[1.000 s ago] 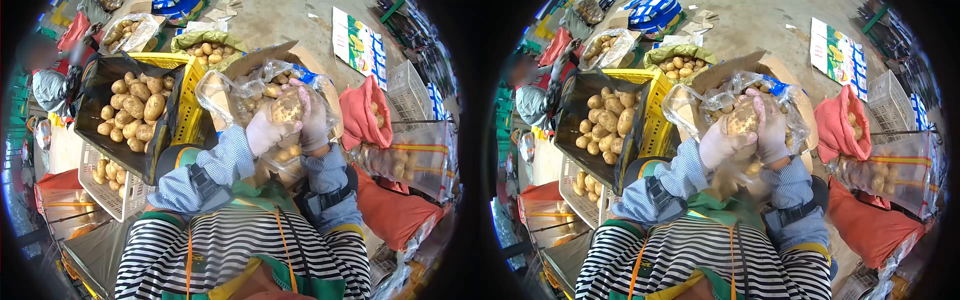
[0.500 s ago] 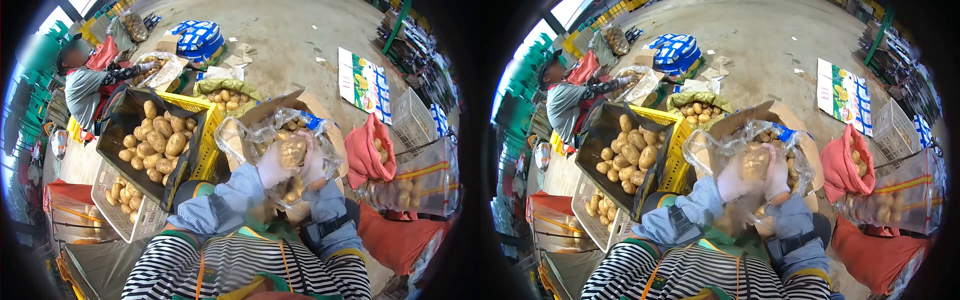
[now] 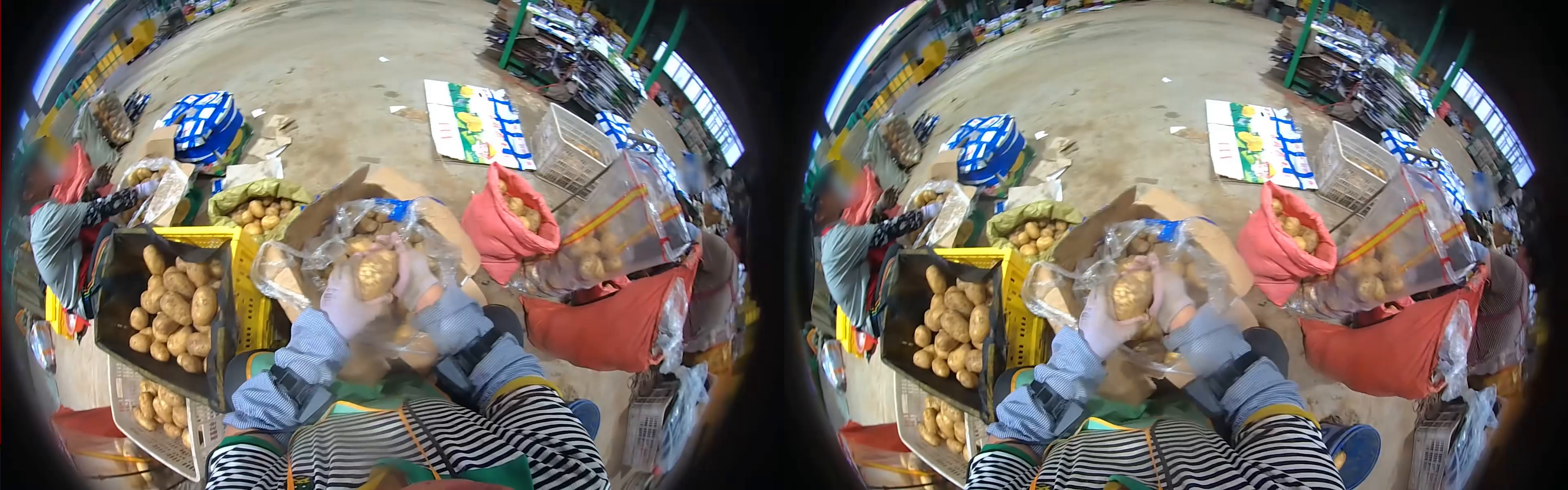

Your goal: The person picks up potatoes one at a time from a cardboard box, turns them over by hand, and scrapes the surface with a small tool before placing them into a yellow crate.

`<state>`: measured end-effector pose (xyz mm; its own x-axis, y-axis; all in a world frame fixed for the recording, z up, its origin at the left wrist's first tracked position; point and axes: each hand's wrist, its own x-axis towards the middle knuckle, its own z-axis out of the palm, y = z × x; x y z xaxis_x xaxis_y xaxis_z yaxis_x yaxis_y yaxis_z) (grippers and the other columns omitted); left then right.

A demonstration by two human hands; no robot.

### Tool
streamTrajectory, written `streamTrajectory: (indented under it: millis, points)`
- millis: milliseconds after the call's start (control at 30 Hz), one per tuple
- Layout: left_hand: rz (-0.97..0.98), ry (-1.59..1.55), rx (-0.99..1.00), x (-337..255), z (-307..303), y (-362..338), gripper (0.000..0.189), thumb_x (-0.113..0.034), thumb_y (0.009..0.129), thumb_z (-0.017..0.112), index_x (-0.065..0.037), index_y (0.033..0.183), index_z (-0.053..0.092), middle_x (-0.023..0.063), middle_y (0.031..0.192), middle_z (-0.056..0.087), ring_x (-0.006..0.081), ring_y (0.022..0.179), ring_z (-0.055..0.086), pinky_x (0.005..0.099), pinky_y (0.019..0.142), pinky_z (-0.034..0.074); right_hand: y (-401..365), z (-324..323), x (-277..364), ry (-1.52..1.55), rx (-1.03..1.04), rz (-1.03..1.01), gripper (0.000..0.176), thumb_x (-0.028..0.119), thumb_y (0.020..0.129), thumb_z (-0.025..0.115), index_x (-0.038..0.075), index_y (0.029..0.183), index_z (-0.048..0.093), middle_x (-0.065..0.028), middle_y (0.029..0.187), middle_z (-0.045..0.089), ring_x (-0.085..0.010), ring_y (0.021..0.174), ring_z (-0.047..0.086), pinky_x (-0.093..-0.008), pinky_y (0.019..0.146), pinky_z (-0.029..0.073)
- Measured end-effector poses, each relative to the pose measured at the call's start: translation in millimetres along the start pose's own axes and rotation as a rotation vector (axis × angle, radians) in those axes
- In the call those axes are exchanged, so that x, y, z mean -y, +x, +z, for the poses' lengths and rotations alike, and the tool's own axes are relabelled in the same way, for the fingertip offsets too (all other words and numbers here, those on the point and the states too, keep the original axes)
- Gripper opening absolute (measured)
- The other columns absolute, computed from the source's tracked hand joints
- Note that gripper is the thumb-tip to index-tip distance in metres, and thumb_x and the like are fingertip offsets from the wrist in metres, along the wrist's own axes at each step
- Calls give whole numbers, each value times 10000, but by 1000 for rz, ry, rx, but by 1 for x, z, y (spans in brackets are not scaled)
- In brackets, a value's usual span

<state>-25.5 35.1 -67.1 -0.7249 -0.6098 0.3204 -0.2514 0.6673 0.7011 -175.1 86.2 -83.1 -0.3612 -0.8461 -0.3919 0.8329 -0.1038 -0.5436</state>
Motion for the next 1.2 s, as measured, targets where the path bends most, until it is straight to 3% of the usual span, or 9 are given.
streamTrajectory:
  millis: [133,433,500,533,600,700,733,900,1200]
  points:
    - [-260,-97,77,4,-2,-3,930,-240,640,833,32,1374,331,254,1218,515,417,1125,550,423,968,465,24,-14,-48,-1021,-153,-671,408,295,967,595,2,1236,503,-118,1134,606,-214,972,601,-311,906,479]
    - [-102,150,137,-34,-24,-5,1111,-312,612,837,89,1437,210,340,1286,398,449,1195,463,438,1025,411,10,3,-21,-1115,-142,-460,352,276,1026,451,-30,1144,578,-174,1041,680,-272,918,649,-329,849,501]
    - [-114,45,132,-32,-23,-3,1103,-285,611,841,86,1437,213,326,1290,400,435,1198,466,436,1030,407,48,-35,-39,-2004,-216,-600,543,430,1038,349,-44,1189,566,-165,1067,682,-272,946,647,-328,865,497]
    - [-133,-59,125,-32,-23,-3,1095,-259,609,845,82,1438,216,312,1293,401,420,1200,470,434,1035,404,41,-28,-33,-2006,-224,-598,543,430,1038,349,-44,1189,566,-165,1067,682,-272,946,647,-328,865,497]
    - [-124,-103,106,-34,-23,-4,1051,-212,634,829,80,1438,217,290,1308,406,390,1208,476,417,1037,408,17,-2,-14,-524,-57,-132,592,513,1027,308,30,1203,602,-136,1024,689,-271,913,641,-330,852,498]
    - [-263,-539,85,-33,-27,2,954,-124,698,781,74,1441,217,243,1338,416,324,1218,485,377,1037,417,35,-11,-20,193,-44,167,706,606,997,265,18,1264,550,-132,1128,662,-244,1004,622,-333,893,484]
    - [-407,-931,84,-31,-29,6,899,-83,736,749,71,1444,215,217,1355,419,288,1221,488,353,1035,421,28,-4,-19,195,-47,167,706,606,997,265,18,1264,550,-132,1128,662,-244,1004,622,-333,893,484]
    - [-238,-621,-157,-2,-20,19,705,-100,836,705,68,1394,308,182,1348,439,220,1187,499,316,1015,428,15,12,-37,-897,-36,-661,774,662,949,353,-33,1226,553,-194,1119,644,-274,1025,620,-377,891,486]
    - [-425,-972,-237,5,-26,23,319,-181,931,617,26,1162,544,113,1100,597,173,1005,583,280,854,497,8,16,-65,-929,58,-661,493,462,997,456,0,1110,587,-172,970,651,-305,880,621,-365,802,496]
